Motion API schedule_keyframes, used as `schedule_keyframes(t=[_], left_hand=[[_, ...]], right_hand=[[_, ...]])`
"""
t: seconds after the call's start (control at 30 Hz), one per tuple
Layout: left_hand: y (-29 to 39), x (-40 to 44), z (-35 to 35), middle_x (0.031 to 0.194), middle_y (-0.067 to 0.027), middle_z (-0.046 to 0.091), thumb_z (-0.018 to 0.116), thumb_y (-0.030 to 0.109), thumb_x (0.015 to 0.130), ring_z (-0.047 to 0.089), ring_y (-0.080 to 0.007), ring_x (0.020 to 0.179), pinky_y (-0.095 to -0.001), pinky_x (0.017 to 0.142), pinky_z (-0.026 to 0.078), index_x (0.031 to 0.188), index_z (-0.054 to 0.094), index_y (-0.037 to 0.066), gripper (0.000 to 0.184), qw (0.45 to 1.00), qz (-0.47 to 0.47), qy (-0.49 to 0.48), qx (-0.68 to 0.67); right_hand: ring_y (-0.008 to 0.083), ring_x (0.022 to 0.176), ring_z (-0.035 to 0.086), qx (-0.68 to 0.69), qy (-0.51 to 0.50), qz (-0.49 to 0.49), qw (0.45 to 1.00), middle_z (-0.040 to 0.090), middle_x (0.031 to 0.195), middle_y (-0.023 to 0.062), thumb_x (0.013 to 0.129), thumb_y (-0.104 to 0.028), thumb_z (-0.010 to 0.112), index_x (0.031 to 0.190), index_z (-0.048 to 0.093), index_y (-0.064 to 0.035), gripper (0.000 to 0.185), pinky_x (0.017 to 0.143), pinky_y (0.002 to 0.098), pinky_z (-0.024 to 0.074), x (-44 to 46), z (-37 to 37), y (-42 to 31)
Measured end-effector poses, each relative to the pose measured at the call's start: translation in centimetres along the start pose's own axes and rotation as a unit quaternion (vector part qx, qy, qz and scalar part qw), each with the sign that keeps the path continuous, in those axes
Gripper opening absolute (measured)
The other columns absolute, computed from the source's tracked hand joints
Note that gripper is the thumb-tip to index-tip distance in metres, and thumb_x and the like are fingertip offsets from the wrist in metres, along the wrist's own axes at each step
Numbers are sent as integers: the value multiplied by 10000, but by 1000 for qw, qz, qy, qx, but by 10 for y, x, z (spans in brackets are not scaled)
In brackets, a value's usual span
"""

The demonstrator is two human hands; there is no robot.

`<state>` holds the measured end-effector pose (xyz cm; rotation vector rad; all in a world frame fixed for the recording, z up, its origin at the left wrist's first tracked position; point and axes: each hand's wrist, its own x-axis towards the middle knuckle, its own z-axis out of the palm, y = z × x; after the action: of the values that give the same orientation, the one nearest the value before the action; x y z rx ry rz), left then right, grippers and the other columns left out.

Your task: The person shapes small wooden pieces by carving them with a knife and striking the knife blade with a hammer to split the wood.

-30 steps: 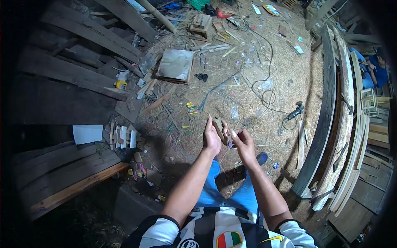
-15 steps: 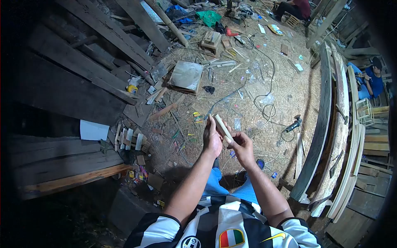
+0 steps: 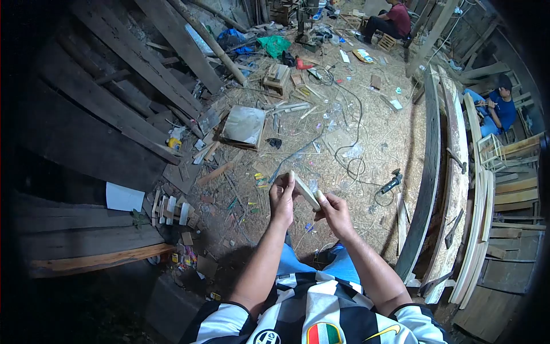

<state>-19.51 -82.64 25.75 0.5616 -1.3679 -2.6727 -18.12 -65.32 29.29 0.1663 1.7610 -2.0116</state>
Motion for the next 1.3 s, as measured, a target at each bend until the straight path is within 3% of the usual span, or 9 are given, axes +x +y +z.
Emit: schedule_keyframes(t=[0.07,0.2,0.47,0.57,0.83,1.07,1.13,1.2,1.3], left_hand=[[6,-7,15,918,43,633,735,307,972,585,-52,785,-237,694,488,1042,654,118,217,997,39,54,41],[10,-10,29,943,23,648,744,285,966,618,-73,827,-267,735,539,1059,651,94,232,997,49,52,44],[26,-9,28,1012,-10,663,706,275,992,649,-104,910,-299,807,556,1099,640,57,252,997,-12,-55,55],[29,-6,12,997,-9,658,707,281,992,625,-95,894,-298,808,553,1070,637,56,248,996,-5,-31,83],[41,10,-58,1010,-24,666,746,146,954,655,-108,892,-289,805,565,1080,619,39,209,986,77,19,147],[59,20,-118,1063,-43,664,615,355,1041,676,-125,856,-278,693,588,1187,595,60,329,982,60,129,125],[72,19,-119,1091,-49,665,617,343,1042,670,-141,945,-291,781,572,1216,590,57,337,981,45,139,127],[82,20,-116,1133,-57,663,632,318,1034,639,-156,1054,-309,897,526,1256,592,42,356,962,119,164,181],[90,23,-115,1166,-60,661,660,265,1019,624,-155,1080,-312,933,502,1260,619,32,337,972,87,154,156]], right_hand=[[123,681,654,15,-1,2,1000,692,820,66,1015,-281,669,1019,671,27,308,627,286,559,-2,-7,0],[115,665,642,-70,-7,-25,997,678,787,68,1030,-310,640,1027,680,20,332,598,273,535,-3,-10,-15],[94,559,504,-156,24,7,987,528,657,10,1081,-424,514,799,606,-11,508,520,289,491,3,6,-40],[124,578,599,-152,16,4,988,583,647,50,1071,-488,494,883,656,37,581,512,315,500,12,17,-28],[143,617,583,-193,35,-12,981,596,704,64,1044,-450,573,967,650,11,474,567,348,476,27,86,-5],[179,621,575,-197,5,21,980,591,667,85,1030,-506,570,905,677,9,541,587,389,470,39,135,12],[184,637,582,-197,6,30,980,591,674,89,1023,-526,572,908,678,17,565,602,394,474,41,143,15],[181,640,583,-218,-6,34,975,607,686,91,1020,-527,577,933,694,17,563,601,388,475,41,149,14],[213,650,590,-237,-1,27,971,623,702,125,1015,-518,589,988,709,23,554,621,407,480,45,152,12]])
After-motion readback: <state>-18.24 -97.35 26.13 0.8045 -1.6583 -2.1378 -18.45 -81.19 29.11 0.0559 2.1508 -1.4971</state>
